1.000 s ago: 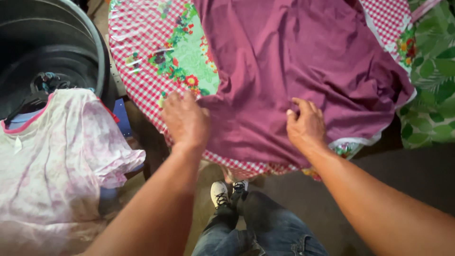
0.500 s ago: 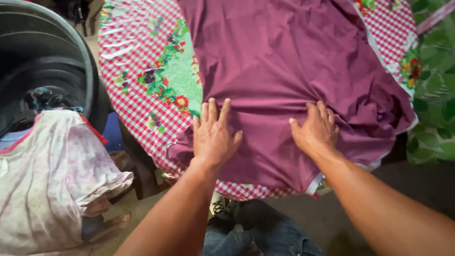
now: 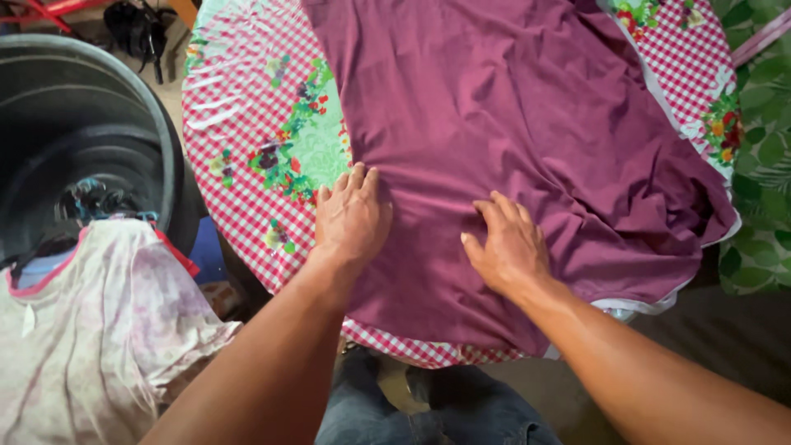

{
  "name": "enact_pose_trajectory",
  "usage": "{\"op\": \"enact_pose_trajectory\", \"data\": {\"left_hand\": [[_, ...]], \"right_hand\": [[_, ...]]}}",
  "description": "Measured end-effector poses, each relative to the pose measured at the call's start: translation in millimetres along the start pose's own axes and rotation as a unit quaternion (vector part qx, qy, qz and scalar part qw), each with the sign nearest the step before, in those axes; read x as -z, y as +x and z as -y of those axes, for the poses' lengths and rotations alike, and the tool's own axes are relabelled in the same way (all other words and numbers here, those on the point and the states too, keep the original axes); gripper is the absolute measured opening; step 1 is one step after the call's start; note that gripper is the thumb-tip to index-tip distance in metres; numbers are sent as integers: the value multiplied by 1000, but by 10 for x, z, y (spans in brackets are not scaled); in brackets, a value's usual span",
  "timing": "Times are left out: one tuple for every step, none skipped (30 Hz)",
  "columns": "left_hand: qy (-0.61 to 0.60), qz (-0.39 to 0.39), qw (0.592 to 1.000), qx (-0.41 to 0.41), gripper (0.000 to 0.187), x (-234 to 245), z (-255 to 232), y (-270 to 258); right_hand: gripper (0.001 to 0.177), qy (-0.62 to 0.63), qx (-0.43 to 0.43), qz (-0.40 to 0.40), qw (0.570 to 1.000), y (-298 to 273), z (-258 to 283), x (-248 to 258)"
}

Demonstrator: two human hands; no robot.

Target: The person removes a shirt from a hanger and folds it by hand on a table.

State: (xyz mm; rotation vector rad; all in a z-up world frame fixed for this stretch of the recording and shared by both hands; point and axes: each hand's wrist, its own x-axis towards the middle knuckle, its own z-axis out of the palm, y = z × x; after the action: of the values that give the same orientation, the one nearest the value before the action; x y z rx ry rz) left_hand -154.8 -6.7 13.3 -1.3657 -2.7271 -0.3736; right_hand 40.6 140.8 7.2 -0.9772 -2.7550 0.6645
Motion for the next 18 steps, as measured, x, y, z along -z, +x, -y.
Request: {"op": "enact_pose_trajectory", "data": {"left_hand": [[-11, 25, 999, 20, 52, 38, -10, 24], [-22, 50, 998, 40, 45, 64, -33, 48], [-35, 76, 995, 58, 38, 77, -42, 76], [-44, 32, 998, 32, 37, 81, -18, 133], [-54, -10, 998, 3, 36, 69, 12, 221], [-64, -52, 996, -26, 35, 46, 65, 318], [-78, -54, 995, -21, 36, -4, 127, 422], [-92, -56, 994, -16, 36, -54, 219, 559], [-106, -60, 993, -8, 37, -97, 334, 654], [-107, -76, 991, -22, 42, -132, 456, 703], [-108, -91, 989, -44, 48, -153, 559, 783], [-109, -106, 986, -65, 53, -164, 649, 851], [-97, -74, 990, -72, 55, -171, 735, 903], [-84, -42, 992, -80, 57, -163, 824, 935], [-69, -12, 994, -84, 59, -148, 893, 950], [-70, -10, 994, -86, 57, -141, 912, 946], [-66, -9, 994, -92, 54, -114, 934, 961], [-63, -8, 993, -98, 51, -82, 955, 985]], "right_hand": [[58, 5, 9, -11, 1000, 56, 41, 11], [57, 10, 17, -22, 1000, 127, 97, 17], [56, 13, 23, -34, 999, 188, 152, 28], [55, 19, 41, -37, 998, 266, 217, 33], [54, 26, 56, -41, 997, 345, 289, 29], [53, 33, 70, -45, 996, 423, 367, 15], [52, 31, 79, -46, 995, 474, 431, -5], [51, 29, 87, -48, 995, 523, 511, -45], [50, 26, 99, -49, 994, 558, 606, -97], [54, 21, 99, -24, 995, 564, 712, -165], [58, 18, 94, -4, 995, 561, 809, -228], [61, 15, 89, 17, 996, 544, 873, -271], [64, 8, 76, 8, 997, 507, 910, -304], [67, 1, 63, -1, 998, 446, 965, -352], [70, -5, 55, -8, 998, 407, 1023, -386], [70, -11, 42, 14, 999, 358, 1054, -373], [71, -14, 28, 32, 999, 325, 1086, -336], [72, -17, 14, 50, 998, 333, 1128, -295]]}}
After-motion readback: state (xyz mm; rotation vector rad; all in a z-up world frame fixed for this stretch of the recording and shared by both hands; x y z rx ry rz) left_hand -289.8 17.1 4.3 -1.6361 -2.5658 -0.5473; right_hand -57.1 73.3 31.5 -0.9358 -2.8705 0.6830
